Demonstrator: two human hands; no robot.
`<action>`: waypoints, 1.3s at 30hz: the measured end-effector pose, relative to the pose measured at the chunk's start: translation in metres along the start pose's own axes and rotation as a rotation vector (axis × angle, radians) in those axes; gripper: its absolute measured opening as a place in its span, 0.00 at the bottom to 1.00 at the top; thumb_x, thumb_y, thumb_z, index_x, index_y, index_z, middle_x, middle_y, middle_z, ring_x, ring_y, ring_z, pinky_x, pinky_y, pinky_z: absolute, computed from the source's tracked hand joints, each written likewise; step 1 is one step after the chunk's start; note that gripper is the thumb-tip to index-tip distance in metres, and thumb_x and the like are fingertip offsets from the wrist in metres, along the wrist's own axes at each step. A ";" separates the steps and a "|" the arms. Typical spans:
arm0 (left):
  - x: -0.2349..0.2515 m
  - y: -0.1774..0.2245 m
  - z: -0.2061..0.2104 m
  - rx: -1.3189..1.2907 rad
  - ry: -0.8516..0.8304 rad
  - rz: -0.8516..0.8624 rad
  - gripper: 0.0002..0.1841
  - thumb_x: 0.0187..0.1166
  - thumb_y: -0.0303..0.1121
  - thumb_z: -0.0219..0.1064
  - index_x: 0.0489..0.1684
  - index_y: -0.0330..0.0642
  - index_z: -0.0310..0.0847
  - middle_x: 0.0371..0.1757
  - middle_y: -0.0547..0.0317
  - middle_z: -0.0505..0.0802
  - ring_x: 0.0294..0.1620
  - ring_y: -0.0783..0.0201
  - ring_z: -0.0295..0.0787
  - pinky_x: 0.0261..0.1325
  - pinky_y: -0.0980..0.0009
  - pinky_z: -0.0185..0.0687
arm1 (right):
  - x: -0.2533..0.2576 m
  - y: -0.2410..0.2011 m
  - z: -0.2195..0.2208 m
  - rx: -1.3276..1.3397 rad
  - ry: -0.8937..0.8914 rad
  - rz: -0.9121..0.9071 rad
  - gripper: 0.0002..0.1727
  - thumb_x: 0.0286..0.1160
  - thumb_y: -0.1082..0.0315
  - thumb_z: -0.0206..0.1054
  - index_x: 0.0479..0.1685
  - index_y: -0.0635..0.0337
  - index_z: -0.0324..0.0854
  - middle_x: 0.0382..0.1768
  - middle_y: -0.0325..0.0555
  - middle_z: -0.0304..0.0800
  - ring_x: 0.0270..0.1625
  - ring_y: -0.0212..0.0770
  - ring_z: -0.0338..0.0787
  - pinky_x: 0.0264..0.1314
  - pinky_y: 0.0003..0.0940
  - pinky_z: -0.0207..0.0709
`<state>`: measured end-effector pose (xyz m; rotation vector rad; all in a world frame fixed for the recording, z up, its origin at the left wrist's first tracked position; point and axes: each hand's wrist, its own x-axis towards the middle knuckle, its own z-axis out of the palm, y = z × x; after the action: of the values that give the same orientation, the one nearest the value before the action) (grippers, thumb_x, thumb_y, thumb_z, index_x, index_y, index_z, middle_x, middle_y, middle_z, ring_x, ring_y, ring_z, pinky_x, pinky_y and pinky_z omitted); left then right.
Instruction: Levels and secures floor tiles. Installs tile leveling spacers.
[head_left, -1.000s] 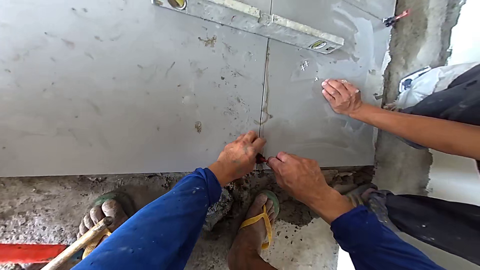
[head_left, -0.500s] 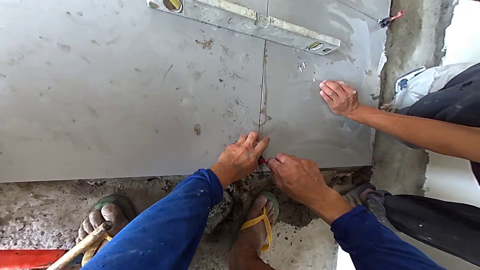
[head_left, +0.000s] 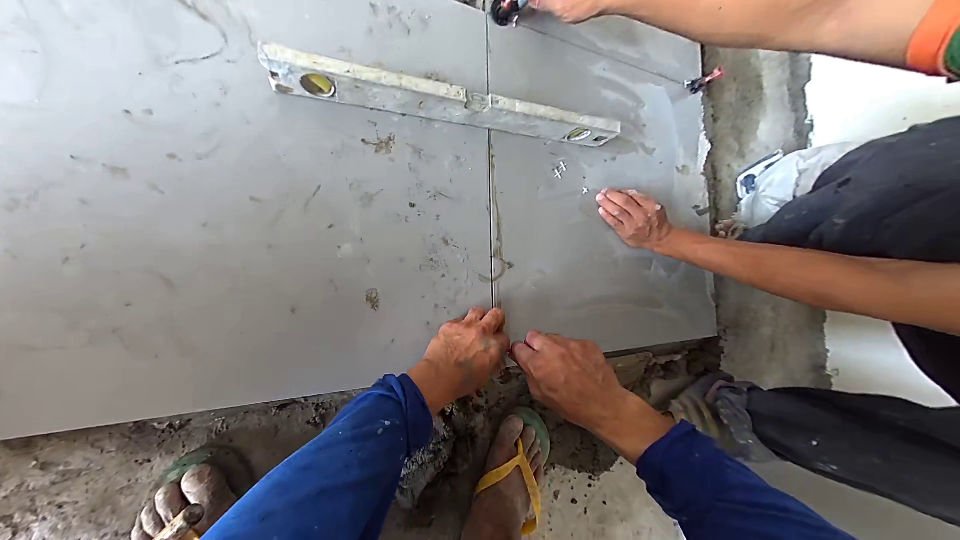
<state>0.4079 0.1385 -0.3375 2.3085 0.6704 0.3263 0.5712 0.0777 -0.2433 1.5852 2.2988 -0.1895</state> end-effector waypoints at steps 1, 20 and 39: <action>0.001 -0.001 -0.004 -0.015 -0.029 -0.003 0.06 0.73 0.39 0.75 0.41 0.51 0.93 0.59 0.59 0.89 0.57 0.55 0.87 0.42 0.58 0.90 | -0.001 0.000 0.001 0.011 0.013 -0.005 0.03 0.67 0.68 0.71 0.31 0.55 0.89 0.25 0.44 0.82 0.26 0.45 0.88 0.18 0.38 0.79; -0.049 -0.063 -0.028 0.500 -0.164 0.090 0.63 0.57 0.89 0.47 0.97 0.60 0.52 0.98 0.63 0.54 0.98 0.45 0.39 0.88 0.23 0.25 | 0.003 0.003 -0.005 0.097 -0.036 -0.024 0.07 0.74 0.69 0.66 0.31 0.57 0.87 0.26 0.47 0.83 0.26 0.48 0.87 0.19 0.40 0.75; -0.049 -0.056 -0.021 0.494 -0.162 0.036 0.56 0.65 0.87 0.38 0.96 0.66 0.52 0.98 0.65 0.52 0.98 0.45 0.37 0.89 0.24 0.26 | 0.005 0.009 0.010 0.187 -0.029 -0.006 0.14 0.81 0.57 0.63 0.32 0.52 0.87 0.26 0.41 0.83 0.29 0.42 0.89 0.22 0.38 0.79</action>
<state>0.3379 0.1580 -0.3634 2.7786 0.6851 -0.0186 0.5794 0.0828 -0.2534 1.6510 2.3221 -0.4379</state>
